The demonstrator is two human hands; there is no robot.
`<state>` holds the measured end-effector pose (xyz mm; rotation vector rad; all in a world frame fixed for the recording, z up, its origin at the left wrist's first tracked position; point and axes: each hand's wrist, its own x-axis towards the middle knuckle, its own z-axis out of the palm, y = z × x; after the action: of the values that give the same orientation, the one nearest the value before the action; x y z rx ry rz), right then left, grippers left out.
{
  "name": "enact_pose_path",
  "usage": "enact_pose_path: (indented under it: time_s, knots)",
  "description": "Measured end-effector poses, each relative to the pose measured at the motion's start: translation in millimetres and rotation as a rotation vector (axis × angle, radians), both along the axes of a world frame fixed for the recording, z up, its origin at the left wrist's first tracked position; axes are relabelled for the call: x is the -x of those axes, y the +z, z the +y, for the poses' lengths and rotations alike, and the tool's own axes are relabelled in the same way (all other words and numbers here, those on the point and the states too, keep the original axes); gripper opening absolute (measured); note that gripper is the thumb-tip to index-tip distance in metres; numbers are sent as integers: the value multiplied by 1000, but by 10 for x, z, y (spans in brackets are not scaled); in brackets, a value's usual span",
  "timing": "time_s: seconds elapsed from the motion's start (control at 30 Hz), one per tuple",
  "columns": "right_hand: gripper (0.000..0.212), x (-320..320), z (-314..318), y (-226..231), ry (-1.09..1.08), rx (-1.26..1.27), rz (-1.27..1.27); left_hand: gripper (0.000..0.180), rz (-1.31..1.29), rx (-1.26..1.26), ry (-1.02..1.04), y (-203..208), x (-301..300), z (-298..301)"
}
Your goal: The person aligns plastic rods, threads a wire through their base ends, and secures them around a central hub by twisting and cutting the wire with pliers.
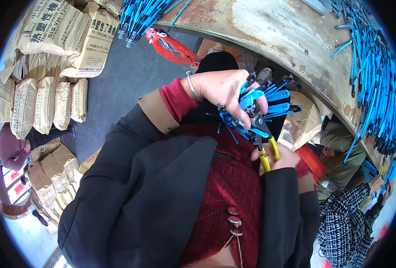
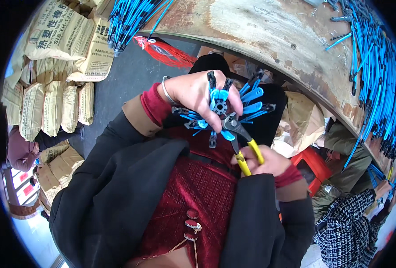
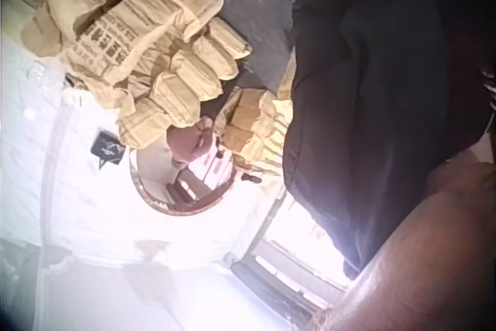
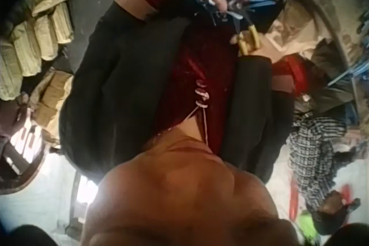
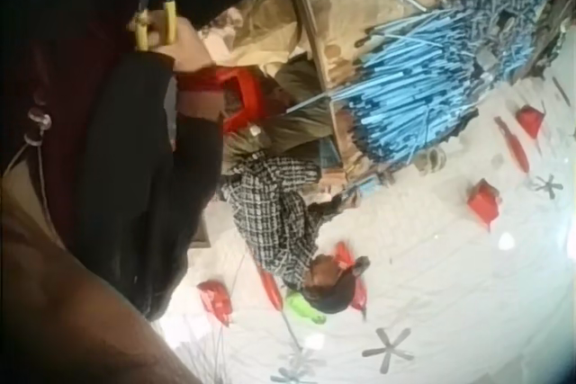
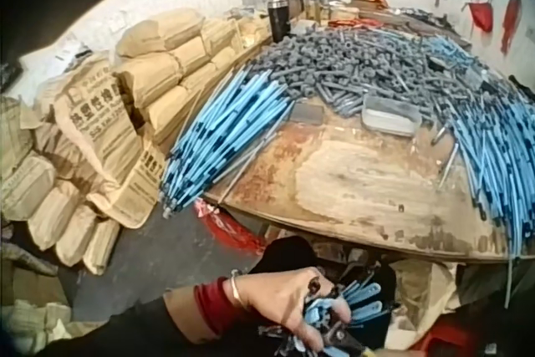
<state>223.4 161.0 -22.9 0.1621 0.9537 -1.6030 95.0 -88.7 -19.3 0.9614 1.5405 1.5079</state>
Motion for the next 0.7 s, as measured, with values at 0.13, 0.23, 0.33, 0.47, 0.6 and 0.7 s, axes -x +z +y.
enact_pose_path:
  time_s: [0.13,0.23,0.33,0.47,0.6,0.7]
  knots:
    - [55,-4,-174,34,76,-111,-47,39,31,-20,-36,-54,5,-32]
    - [50,-6,-200,158,-138,-420,944,40,86,-48,15,-57,20,-44]
    - [50,7,-118,240,-41,-696,1348,39,28,74,94,17,-41,-27]
    - [52,103,64,118,94,-348,584,36,21,18,10,25,-31,-35]
    - [59,102,-46,-195,334,-17,115,35,35,-31,-89,-31,-10,6]
    - [65,117,-41,-126,260,60,137,34,50,-37,8,-78,-12,-36]
